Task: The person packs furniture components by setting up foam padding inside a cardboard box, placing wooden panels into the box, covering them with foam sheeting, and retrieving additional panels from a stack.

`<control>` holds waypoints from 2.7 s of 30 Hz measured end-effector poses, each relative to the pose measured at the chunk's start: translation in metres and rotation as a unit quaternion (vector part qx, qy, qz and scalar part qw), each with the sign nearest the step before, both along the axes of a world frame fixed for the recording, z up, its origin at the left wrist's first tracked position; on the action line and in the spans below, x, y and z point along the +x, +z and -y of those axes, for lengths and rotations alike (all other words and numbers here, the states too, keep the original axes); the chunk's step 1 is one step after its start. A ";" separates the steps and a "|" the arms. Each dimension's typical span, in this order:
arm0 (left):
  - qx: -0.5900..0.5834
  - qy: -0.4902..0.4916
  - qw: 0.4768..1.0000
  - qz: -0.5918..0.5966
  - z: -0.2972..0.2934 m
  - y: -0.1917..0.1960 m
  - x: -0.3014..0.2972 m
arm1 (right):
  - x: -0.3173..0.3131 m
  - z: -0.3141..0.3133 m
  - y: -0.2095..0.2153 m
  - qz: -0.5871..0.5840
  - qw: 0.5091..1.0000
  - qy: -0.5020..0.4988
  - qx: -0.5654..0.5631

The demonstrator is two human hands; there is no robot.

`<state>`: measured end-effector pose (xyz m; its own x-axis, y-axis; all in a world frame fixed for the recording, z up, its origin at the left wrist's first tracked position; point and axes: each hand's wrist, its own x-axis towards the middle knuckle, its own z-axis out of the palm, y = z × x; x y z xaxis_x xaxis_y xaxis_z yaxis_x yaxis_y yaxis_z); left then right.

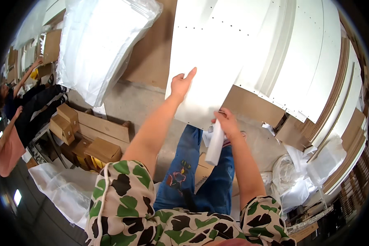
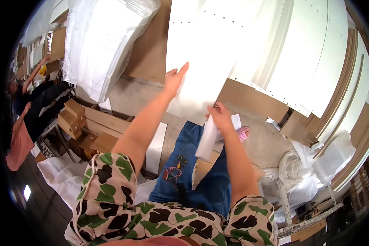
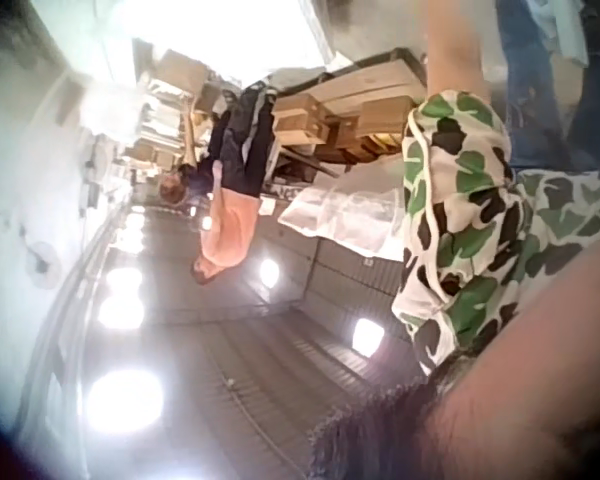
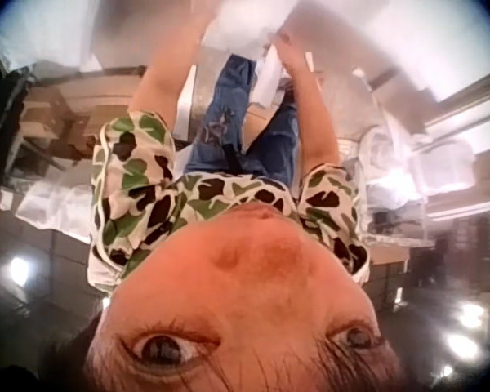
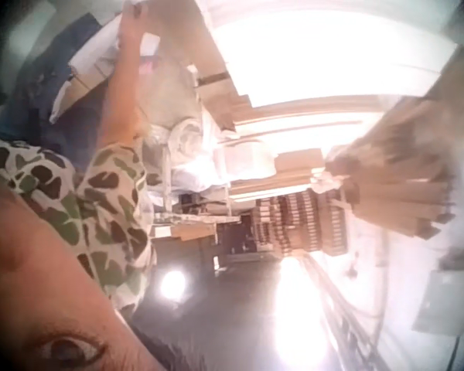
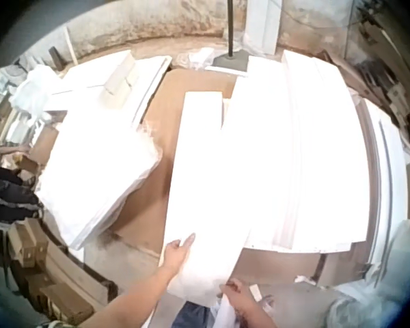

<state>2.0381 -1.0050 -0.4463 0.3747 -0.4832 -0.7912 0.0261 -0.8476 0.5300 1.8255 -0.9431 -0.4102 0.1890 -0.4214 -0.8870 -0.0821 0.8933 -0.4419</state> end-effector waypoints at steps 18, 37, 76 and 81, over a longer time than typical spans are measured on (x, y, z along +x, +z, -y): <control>-0.021 -0.081 0.967 0.241 -0.073 -0.037 0.082 | 0.080 -0.038 -0.047 -0.087 0.966 0.216 -0.108; 0.107 -0.160 0.980 0.057 -0.076 -0.057 0.092 | 0.117 -0.051 -0.063 -0.275 0.943 0.135 -0.132; -0.028 0.025 0.997 -0.070 0.074 0.067 0.005 | -0.097 -0.073 0.190 0.029 0.943 0.313 -0.112; -0.059 0.049 0.993 -0.095 0.008 0.127 -0.031 | -0.151 -0.133 0.197 0.046 0.951 0.288 -0.103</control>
<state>2.0067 -1.0131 -0.3189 0.2743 -0.5459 -0.7917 0.2132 -0.7683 0.6036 1.6750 -0.8101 -0.2133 0.5146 -0.3871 -0.7651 -0.4837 0.6057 -0.6318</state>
